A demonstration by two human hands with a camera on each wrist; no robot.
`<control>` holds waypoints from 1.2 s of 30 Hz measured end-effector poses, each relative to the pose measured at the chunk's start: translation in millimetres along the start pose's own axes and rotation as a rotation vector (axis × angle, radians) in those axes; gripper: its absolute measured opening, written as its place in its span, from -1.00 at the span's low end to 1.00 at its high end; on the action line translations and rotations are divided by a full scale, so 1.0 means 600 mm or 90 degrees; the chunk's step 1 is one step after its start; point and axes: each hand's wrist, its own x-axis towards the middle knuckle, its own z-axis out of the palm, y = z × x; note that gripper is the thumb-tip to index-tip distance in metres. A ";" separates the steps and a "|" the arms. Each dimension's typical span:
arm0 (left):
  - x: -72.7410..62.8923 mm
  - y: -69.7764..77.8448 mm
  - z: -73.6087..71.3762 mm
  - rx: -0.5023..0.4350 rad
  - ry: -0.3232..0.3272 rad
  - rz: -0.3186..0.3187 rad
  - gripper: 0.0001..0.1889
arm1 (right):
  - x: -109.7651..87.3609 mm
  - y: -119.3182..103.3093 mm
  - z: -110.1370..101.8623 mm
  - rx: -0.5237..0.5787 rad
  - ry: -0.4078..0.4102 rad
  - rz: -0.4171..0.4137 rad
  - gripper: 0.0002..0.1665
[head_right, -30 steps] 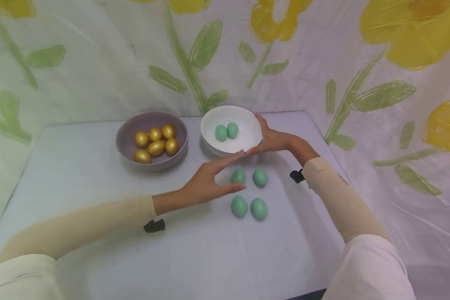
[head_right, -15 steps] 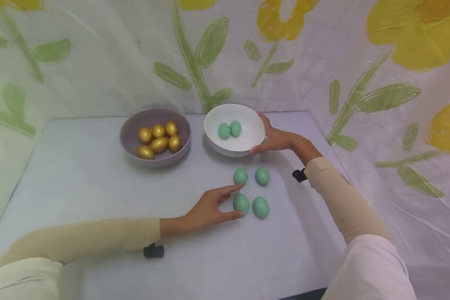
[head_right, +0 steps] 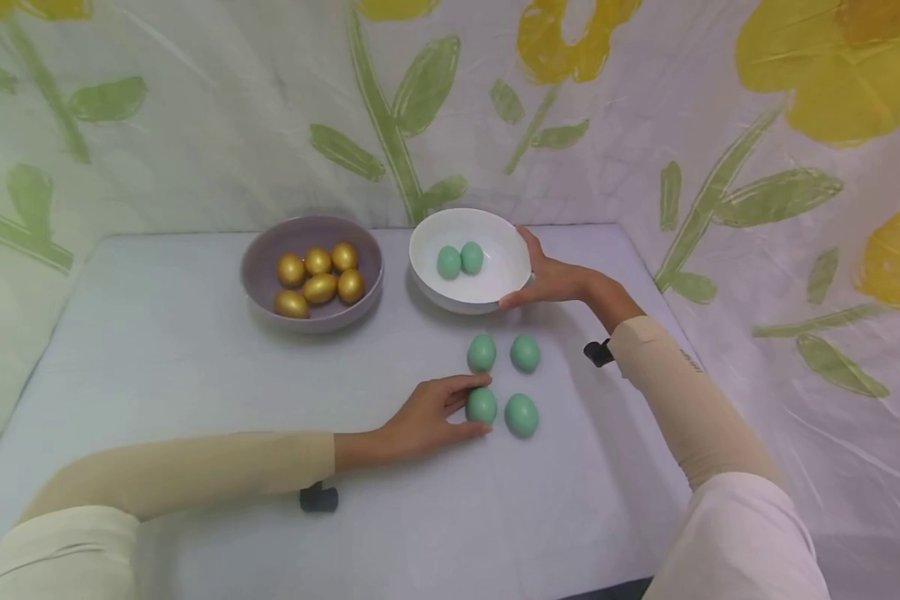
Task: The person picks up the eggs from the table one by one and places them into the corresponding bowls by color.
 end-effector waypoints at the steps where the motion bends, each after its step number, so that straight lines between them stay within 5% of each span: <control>1: 0.001 0.000 0.000 0.001 -0.001 0.002 -0.32 | 0.004 0.008 0.000 -0.006 0.004 -0.002 0.68; 12: 0.007 0.010 -0.009 -0.015 -0.011 -0.010 -0.35 | 0.001 0.001 -0.003 0.000 0.006 -0.007 0.68; 19: 0.011 0.070 -0.034 -0.008 -0.029 0.023 -0.33 | 0.001 0.002 -0.003 -0.004 0.007 -0.012 0.68; 24: 0.035 0.117 -0.074 -0.012 -0.012 0.091 -0.33 | 0.003 0.005 -0.004 -0.003 0.006 -0.014 0.68; 29: 0.073 0.153 -0.131 -0.006 0.055 0.123 -0.34 | 0.002 0.009 -0.001 0.014 -0.006 -0.022 0.65; 36: 0.133 0.178 -0.212 0.090 0.126 0.149 -0.36 | 0.003 0.010 0.003 0.026 -0.008 -0.018 0.65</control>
